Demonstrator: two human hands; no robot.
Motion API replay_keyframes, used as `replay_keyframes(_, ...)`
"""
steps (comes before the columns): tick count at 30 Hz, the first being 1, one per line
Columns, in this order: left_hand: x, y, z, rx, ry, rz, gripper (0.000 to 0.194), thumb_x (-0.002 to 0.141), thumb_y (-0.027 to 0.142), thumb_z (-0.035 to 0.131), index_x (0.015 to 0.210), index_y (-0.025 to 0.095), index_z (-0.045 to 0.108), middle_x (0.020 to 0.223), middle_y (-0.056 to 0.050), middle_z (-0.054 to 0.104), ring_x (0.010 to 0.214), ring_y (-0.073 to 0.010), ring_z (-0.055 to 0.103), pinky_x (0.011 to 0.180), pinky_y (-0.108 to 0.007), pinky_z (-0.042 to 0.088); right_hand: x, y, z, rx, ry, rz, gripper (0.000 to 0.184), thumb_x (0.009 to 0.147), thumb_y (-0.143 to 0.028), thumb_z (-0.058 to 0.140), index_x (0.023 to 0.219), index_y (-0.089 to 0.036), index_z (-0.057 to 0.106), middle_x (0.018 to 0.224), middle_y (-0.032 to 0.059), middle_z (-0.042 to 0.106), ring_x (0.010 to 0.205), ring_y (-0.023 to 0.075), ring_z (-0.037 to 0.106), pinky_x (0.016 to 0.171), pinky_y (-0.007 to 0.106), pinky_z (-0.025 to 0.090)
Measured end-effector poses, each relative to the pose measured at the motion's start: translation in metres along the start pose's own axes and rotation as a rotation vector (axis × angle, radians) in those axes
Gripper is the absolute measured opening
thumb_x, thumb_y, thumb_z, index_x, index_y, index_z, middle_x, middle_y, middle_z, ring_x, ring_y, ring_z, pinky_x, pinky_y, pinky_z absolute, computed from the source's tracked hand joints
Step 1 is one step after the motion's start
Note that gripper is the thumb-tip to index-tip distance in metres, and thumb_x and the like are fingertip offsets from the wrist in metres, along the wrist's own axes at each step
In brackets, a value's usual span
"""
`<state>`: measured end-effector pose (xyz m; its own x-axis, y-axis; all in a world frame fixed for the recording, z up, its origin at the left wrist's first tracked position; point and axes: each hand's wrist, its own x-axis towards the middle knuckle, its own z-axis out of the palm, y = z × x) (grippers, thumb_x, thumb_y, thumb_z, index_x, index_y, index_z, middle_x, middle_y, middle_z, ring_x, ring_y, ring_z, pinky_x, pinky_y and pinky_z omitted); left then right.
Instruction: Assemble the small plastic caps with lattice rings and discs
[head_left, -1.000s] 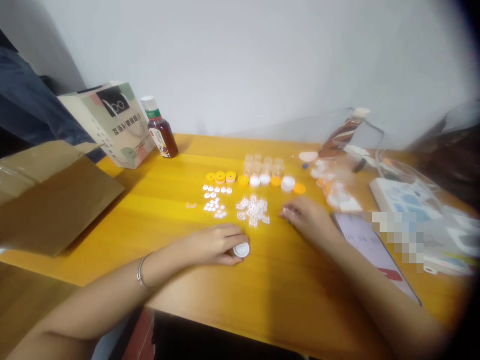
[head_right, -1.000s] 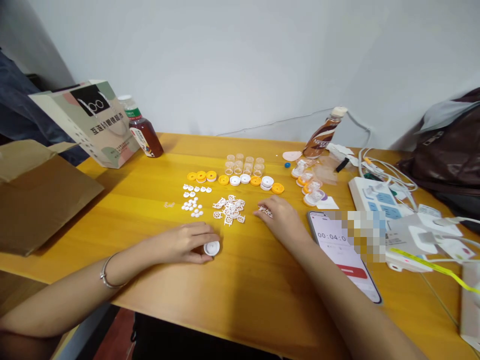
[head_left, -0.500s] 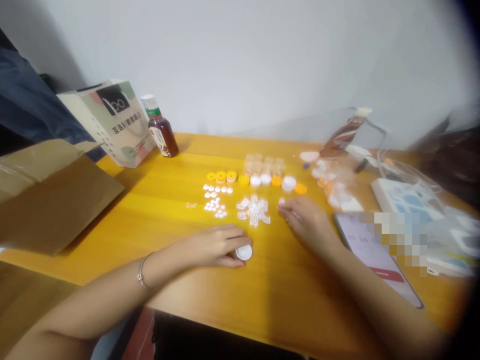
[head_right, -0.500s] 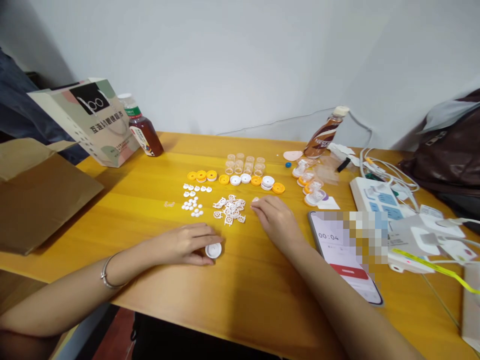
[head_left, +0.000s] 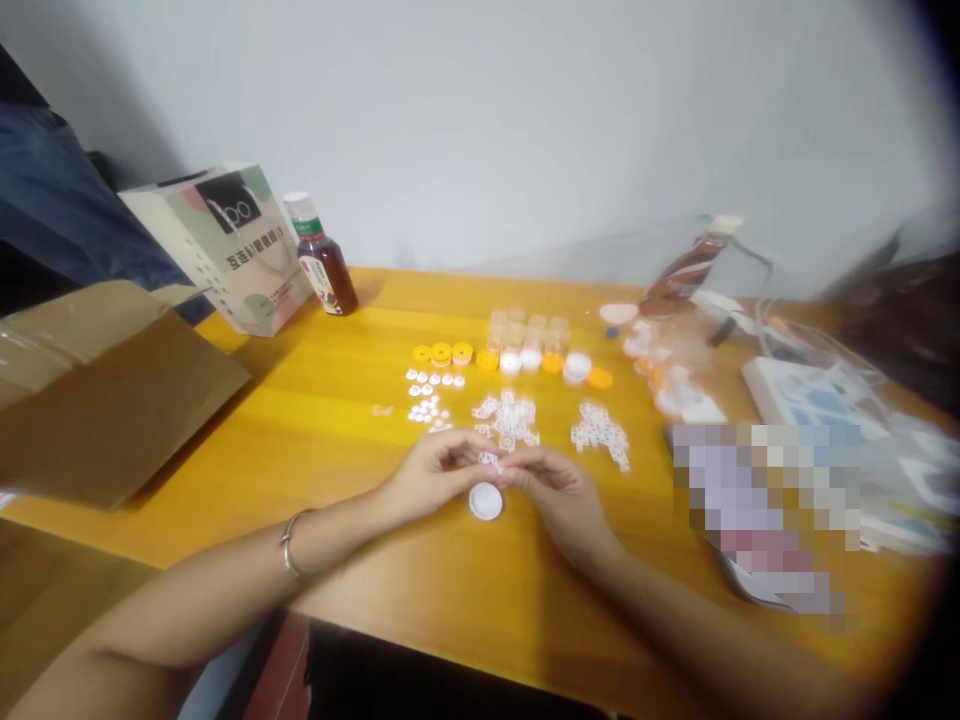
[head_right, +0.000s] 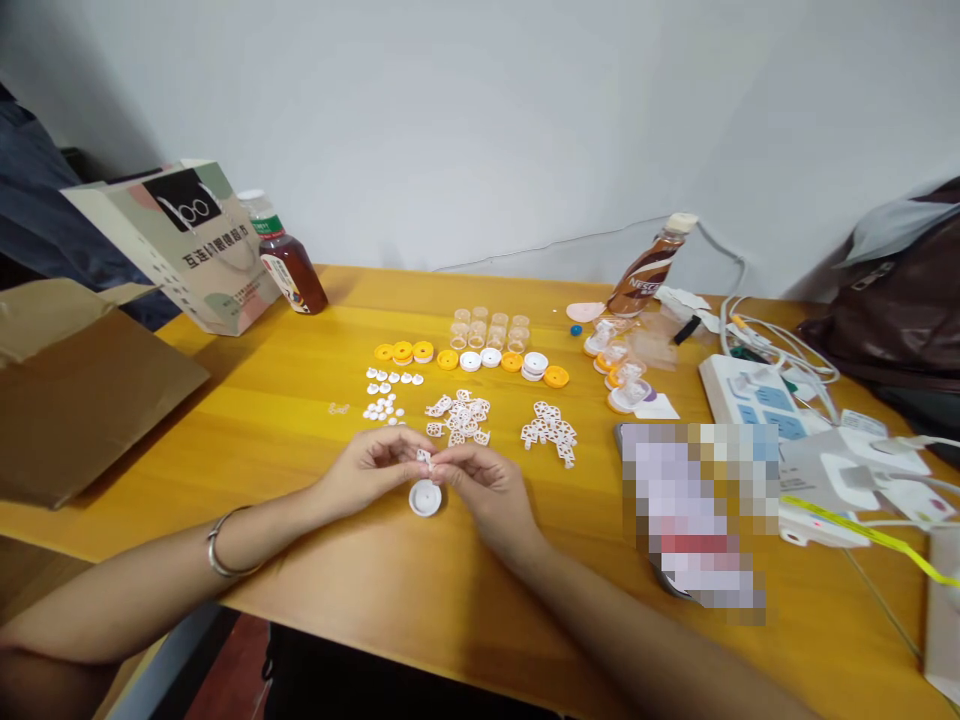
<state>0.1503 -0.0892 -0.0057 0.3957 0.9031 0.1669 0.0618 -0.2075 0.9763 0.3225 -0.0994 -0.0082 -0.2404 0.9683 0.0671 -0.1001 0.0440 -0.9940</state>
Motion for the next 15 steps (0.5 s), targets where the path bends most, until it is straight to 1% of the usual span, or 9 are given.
replay_keyframes(3, 0.0018, -0.0007, -0.0044, 0.155, 0.054, 0.083, 0.016, 0.078, 0.027, 0.062, 0.088, 0.015, 0.064, 0.084, -0.005, 0.064, 0.080, -0.0142, 0.059, 0.075, -0.031, 0.049, 0.0015, 0.0013, -0.0003, 0.012, -0.049, 0.040, 0.010, 0.071, -0.031, 0.066, 0.075, -0.022, 0.062, 0.073, -0.0012, 0.065, 0.071, 0.0140, 0.061, 0.073, 0.031, 0.049)
replay_keyframes(5, 0.0017, -0.0010, -0.0070, 0.273, 0.066, 0.158, 0.017, 0.078, 0.026, 0.062, 0.092, 0.017, 0.064, 0.086, -0.005, 0.061, 0.081, -0.0141, 0.057, 0.075, -0.031, 0.047, 0.0030, 0.0022, -0.0004, 0.020, -0.061, 0.056, 0.013, 0.070, -0.031, 0.068, 0.075, -0.022, 0.060, 0.073, -0.0016, 0.065, 0.071, 0.0132, 0.061, 0.072, 0.029, 0.049)
replay_keyframes(7, 0.0005, -0.0020, -0.0076, 0.332, 0.070, 0.202, 0.022, 0.079, 0.025, 0.061, 0.100, 0.018, 0.062, 0.087, -0.005, 0.059, 0.079, -0.0132, 0.055, 0.072, -0.029, 0.048, 0.0043, 0.0030, 0.0001, 0.025, -0.067, 0.072, 0.016, 0.068, -0.031, 0.069, 0.073, -0.021, 0.058, 0.072, -0.0023, 0.063, 0.069, 0.0121, 0.060, 0.069, 0.027, 0.048)
replay_keyframes(9, -0.0008, -0.0040, -0.0066, 0.331, 0.096, 0.222, 0.027, 0.078, 0.025, 0.061, 0.104, 0.017, 0.057, 0.089, -0.005, 0.057, 0.078, -0.0125, 0.055, 0.071, -0.028, 0.049, 0.0051, 0.0034, 0.0006, 0.023, -0.081, 0.090, 0.017, 0.068, -0.032, 0.069, 0.074, -0.021, 0.057, 0.070, -0.0027, 0.062, 0.068, 0.0114, 0.059, 0.068, 0.026, 0.048)
replay_keyframes(10, -0.0012, -0.0051, -0.0059, 0.315, 0.116, 0.228, 0.027, 0.078, 0.025, 0.062, 0.103, 0.017, 0.056, 0.089, -0.005, 0.057, 0.078, -0.0124, 0.056, 0.071, -0.028, 0.049, 0.0054, 0.0036, 0.0008, 0.020, -0.091, 0.101, 0.017, 0.069, -0.032, 0.069, 0.075, -0.021, 0.057, 0.070, -0.0026, 0.062, 0.068, 0.0114, 0.059, 0.067, 0.026, 0.047)
replay_keyframes(13, -0.0011, -0.0079, -0.0048, 0.275, 0.153, 0.244, 0.018, 0.079, 0.023, 0.060, 0.095, 0.015, 0.054, 0.087, -0.005, 0.057, 0.078, -0.0124, 0.057, 0.073, -0.028, 0.050, 0.0060, 0.0037, 0.0005, 0.017, -0.129, 0.136, 0.017, 0.069, -0.032, 0.069, 0.076, -0.021, 0.058, 0.071, -0.0025, 0.063, 0.068, 0.0115, 0.059, 0.069, 0.026, 0.047)
replay_keyframes(15, -0.0005, -0.0086, -0.0048, 0.287, 0.151, 0.259, 0.014, 0.080, 0.022, 0.058, 0.092, 0.015, 0.054, 0.085, -0.004, 0.057, 0.078, -0.0121, 0.057, 0.073, -0.028, 0.050, 0.0062, 0.0037, -0.0003, 0.018, -0.143, 0.151, 0.015, 0.069, -0.030, 0.069, 0.075, -0.021, 0.059, 0.071, -0.0028, 0.064, 0.068, 0.0114, 0.060, 0.070, 0.026, 0.047)
